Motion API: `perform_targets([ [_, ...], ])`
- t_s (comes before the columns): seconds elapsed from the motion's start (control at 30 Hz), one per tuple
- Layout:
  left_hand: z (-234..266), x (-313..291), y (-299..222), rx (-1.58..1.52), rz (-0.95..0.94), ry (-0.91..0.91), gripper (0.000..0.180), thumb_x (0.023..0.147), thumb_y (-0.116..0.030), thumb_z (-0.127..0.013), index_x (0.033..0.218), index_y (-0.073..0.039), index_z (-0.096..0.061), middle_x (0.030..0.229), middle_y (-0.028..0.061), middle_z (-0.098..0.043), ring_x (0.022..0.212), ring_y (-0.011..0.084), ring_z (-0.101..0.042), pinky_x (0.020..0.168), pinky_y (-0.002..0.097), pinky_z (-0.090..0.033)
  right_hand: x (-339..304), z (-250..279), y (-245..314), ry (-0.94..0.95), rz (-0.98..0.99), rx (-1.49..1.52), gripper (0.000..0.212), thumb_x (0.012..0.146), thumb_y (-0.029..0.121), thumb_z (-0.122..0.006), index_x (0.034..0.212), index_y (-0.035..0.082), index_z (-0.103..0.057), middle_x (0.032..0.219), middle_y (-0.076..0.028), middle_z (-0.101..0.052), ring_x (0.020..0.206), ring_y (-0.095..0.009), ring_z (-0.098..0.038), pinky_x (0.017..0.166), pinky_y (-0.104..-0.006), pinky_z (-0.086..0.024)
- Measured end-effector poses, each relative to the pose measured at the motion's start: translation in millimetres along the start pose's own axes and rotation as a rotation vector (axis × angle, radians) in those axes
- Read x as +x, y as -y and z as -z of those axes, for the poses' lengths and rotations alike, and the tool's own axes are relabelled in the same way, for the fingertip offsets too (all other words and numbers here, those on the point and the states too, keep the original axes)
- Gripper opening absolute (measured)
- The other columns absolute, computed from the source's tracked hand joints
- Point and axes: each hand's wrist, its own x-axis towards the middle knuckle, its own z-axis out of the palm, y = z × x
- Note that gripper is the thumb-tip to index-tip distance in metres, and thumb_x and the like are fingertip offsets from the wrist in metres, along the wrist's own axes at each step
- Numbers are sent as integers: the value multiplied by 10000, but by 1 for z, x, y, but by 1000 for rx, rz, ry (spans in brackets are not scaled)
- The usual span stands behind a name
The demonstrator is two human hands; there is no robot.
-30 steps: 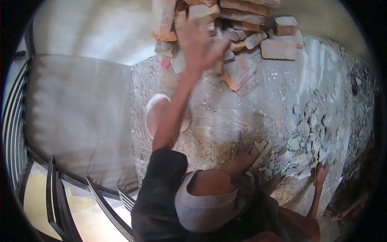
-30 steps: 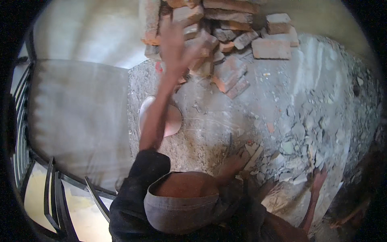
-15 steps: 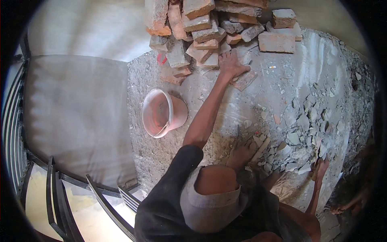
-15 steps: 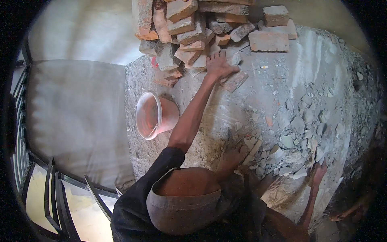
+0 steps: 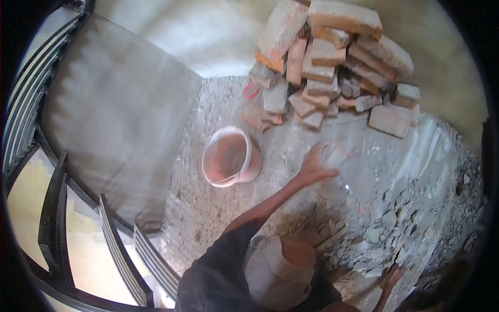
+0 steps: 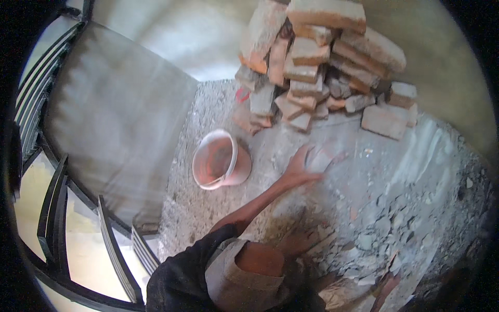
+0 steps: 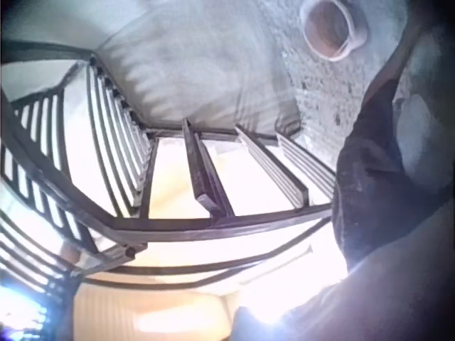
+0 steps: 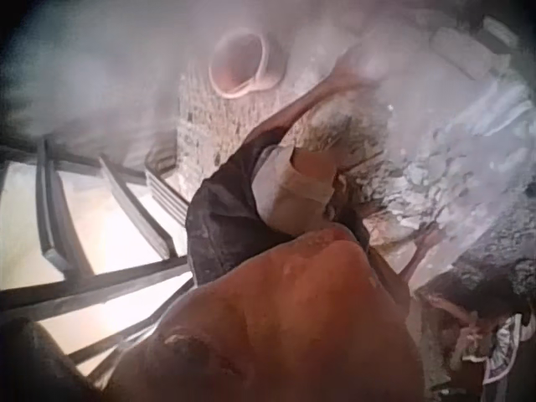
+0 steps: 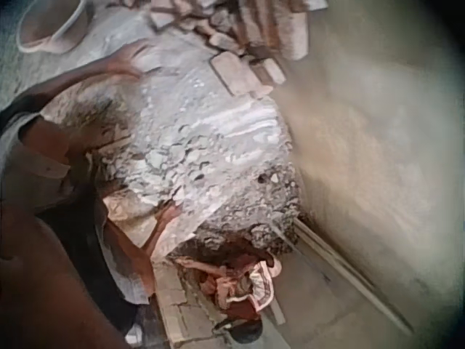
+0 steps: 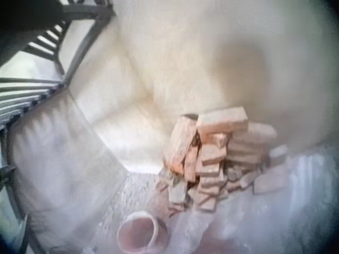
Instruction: The person clears debris from a floor, using a trowel to scrape the surface and picking up pieces of broken masonry by hand to place them into a bucket.
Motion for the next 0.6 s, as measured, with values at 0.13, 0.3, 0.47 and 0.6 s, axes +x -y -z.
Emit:
perform_targets([
  [0.13,50,2,-60,174,-293,-100,961,526,-414,-797,1298,-28,-375,1217,174,-463,1153,346,-440,990,429,-327,9,4,-18,25,8,-3,459,777,41,-488,1222,-70,-491,1112,-162,-592,1003,-266,-557,902,-344,-413],
  [0.3,134,48,-142,230,-601,-277,941,496,-372,-804,1279,-39,-403,1142,164,-503,1109,335,-451,941,421,-343,-1,-21,17,44,-70,115,516,716,85,-471,1207,-75,-488,882,-109,-581,712,-221,-534,668,-334,-446],
  [0.47,192,149,-241,658,-896,-478,862,520,-428,-803,1225,-58,-472,1083,158,-513,1001,323,-457,873,423,-360,2,-5,12,-69,-72,170,568,664,29,-455,1219,-89,-484,847,-91,-566,639,-204,-520,619,-314,-448],
  [0.6,205,201,-267,992,-1079,-530,654,736,-484,-653,1216,-68,-498,1217,190,-470,1096,379,-435,904,495,-362,4,-19,-12,-30,-84,50,563,672,25,-460,1222,-91,-479,889,-99,-594,680,-200,-534,642,-301,-448],
])
